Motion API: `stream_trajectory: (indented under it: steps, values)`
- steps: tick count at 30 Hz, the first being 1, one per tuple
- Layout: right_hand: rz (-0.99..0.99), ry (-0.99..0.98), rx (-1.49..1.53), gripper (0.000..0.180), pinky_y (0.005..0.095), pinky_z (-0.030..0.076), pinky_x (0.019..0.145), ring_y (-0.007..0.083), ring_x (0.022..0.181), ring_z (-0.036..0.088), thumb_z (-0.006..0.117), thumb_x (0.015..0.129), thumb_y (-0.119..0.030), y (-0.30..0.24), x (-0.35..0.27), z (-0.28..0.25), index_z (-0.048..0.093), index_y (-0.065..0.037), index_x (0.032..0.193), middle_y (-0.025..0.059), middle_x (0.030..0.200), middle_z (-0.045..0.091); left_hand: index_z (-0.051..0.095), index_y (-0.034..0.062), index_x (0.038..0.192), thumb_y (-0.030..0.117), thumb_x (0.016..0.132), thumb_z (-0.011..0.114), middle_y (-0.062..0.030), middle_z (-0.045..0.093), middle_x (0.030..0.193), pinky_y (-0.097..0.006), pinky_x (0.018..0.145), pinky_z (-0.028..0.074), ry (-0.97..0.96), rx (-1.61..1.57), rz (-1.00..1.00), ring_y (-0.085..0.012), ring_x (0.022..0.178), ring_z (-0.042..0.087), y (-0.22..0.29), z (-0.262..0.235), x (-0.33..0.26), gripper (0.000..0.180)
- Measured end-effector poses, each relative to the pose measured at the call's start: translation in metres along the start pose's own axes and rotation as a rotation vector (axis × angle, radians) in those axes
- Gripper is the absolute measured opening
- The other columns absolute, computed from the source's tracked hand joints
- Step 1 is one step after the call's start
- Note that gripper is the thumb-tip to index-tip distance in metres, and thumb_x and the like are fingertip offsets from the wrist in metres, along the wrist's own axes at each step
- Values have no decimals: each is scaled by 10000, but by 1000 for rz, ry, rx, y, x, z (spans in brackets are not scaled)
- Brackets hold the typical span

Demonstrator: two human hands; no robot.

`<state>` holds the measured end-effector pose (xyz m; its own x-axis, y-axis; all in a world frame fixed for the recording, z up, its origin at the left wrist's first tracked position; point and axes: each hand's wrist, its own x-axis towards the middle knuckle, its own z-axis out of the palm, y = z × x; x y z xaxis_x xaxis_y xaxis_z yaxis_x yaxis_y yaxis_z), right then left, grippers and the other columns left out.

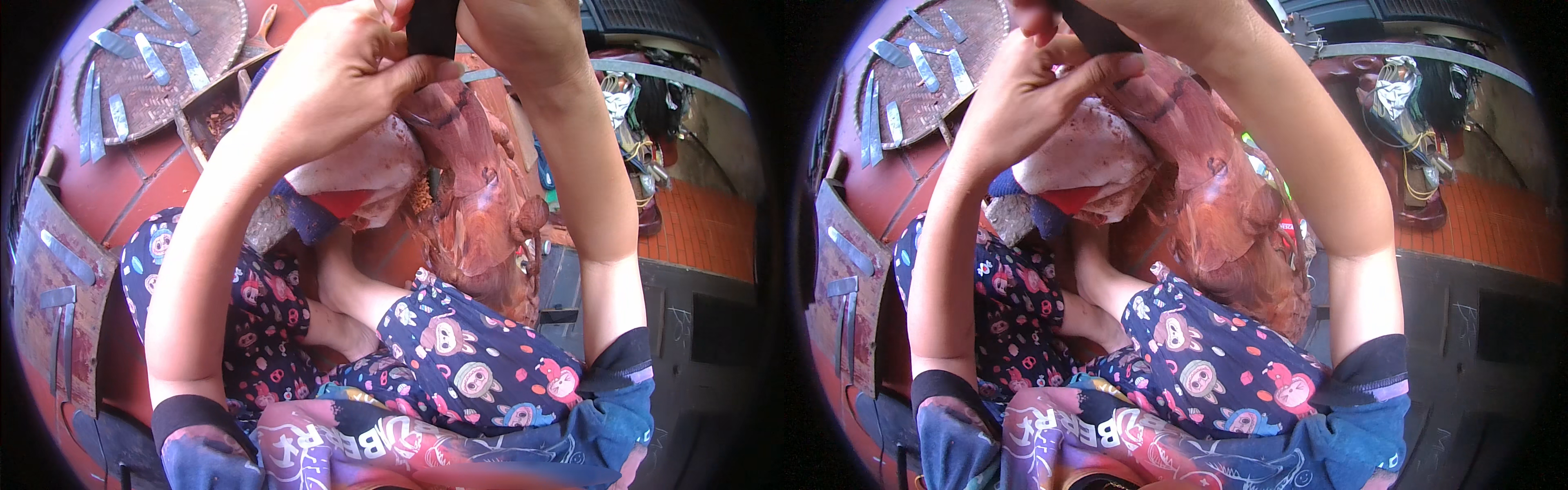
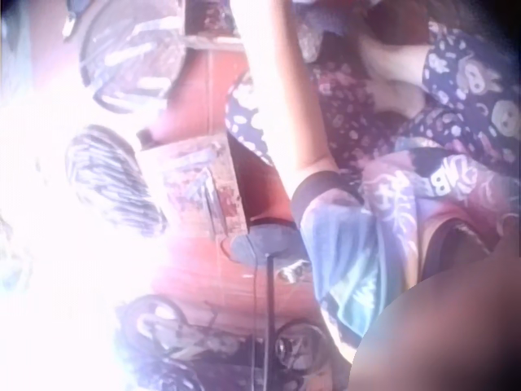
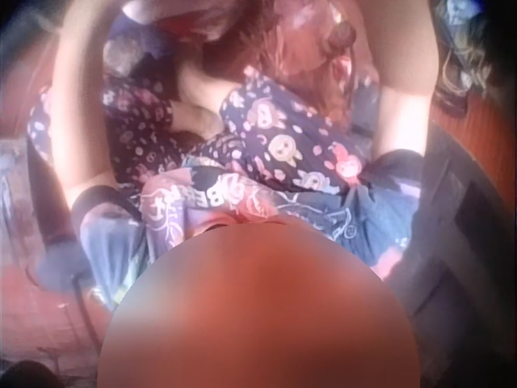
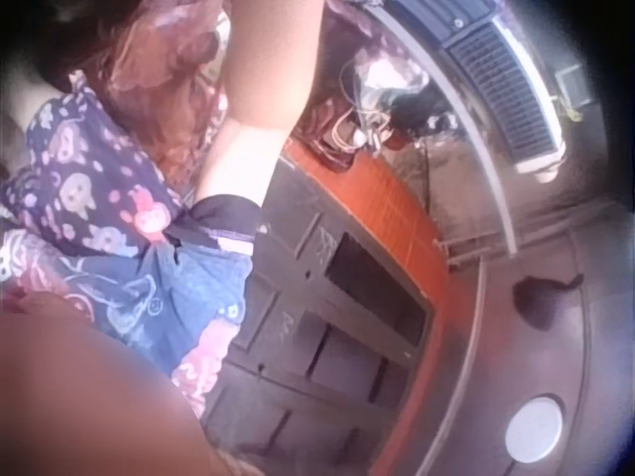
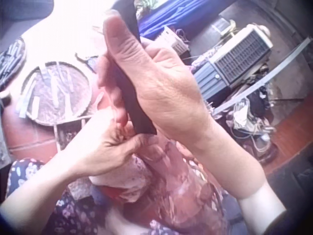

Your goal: The person sits cross-legged on the floor and uses a carving knife to shape a large reddish-brown wooden object. They repeatedly scrape and smooth the surface, occasionally switching tools and wiping the object with a cloth.

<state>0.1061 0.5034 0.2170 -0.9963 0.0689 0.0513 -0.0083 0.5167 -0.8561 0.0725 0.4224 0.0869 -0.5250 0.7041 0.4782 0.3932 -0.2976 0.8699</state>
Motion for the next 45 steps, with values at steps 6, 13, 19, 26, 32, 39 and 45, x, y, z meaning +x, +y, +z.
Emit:
stream_trajectory:
  steps: [6, 13, 19, 26, 32, 39, 45]
  values:
    - [21, -84, 276, 543, 191, 312, 365, 37, 407, 434, 507, 1004, -526, 27, -3, -9, 590, -56, 746, -19, 559, 508, 721, -45, 969, 66, 863, 745, -110, 749, 885, -289, 762, 575, 38, -358, -14, -153, 823, 708, -2, 2, 4, 156]
    - [-105, -77, -4, 529, 195, 315, 370, 33, 393, 420, 508, 1031, -472, 47, 12, 3, 589, -56, 714, -30, 531, 498, 733, -38, 981, 99, 795, 797, -104, 758, 872, -314, 756, 577, -4, -335, 4, -181, 821, 720, -38, 1, 7, 240]
    - [-28, -134, 109, 562, 203, 298, 362, 35, 378, 399, 496, 1031, -485, 43, 1, -6, 570, -63, 667, -43, 486, 450, 726, -22, 986, 35, 833, 707, -123, 747, 902, -354, 830, 579, 35, -51, 209, -227, 892, 722, -18, -4, 1, 164]
    - [-135, -165, 270, 559, 207, 287, 365, 43, 383, 393, 492, 1028, -491, 47, 7, -3, 574, -79, 660, -44, 497, 450, 683, -28, 1045, 8, 855, 698, -115, 741, 945, -359, 844, 578, 89, -212, 217, -212, 891, 721, -31, -1, 0, 194]
    - [-177, -160, 248, 536, 208, 309, 421, 48, 447, 411, 473, 1042, -466, 55, 7, -6, 560, -89, 671, -27, 546, 475, 688, 6, 956, 69, 892, 705, -92, 727, 848, -326, 771, 564, 131, -325, 48, -182, 828, 716, -23, 8, 0, 92]
    - [-630, -349, -256, 414, 274, 422, 713, 158, 839, 540, 576, 989, -377, 18, -24, -42, 602, -46, 741, 82, 810, 573, 654, 27, 889, 36, 830, 708, -114, 652, 739, -344, 641, 513, 356, 173, 524, -283, 701, 669, 30, -9, 4, 80]
    - [7, -31, -81, 249, 257, 550, 622, 158, 707, 667, 612, 942, -93, 24, -72, -76, 660, 74, 1119, 163, 1062, 690, 687, 39, 950, 162, 841, 716, -72, 698, 798, -375, 681, 524, 457, 275, 95, -260, 723, 684, 54, -4, -13, 167]
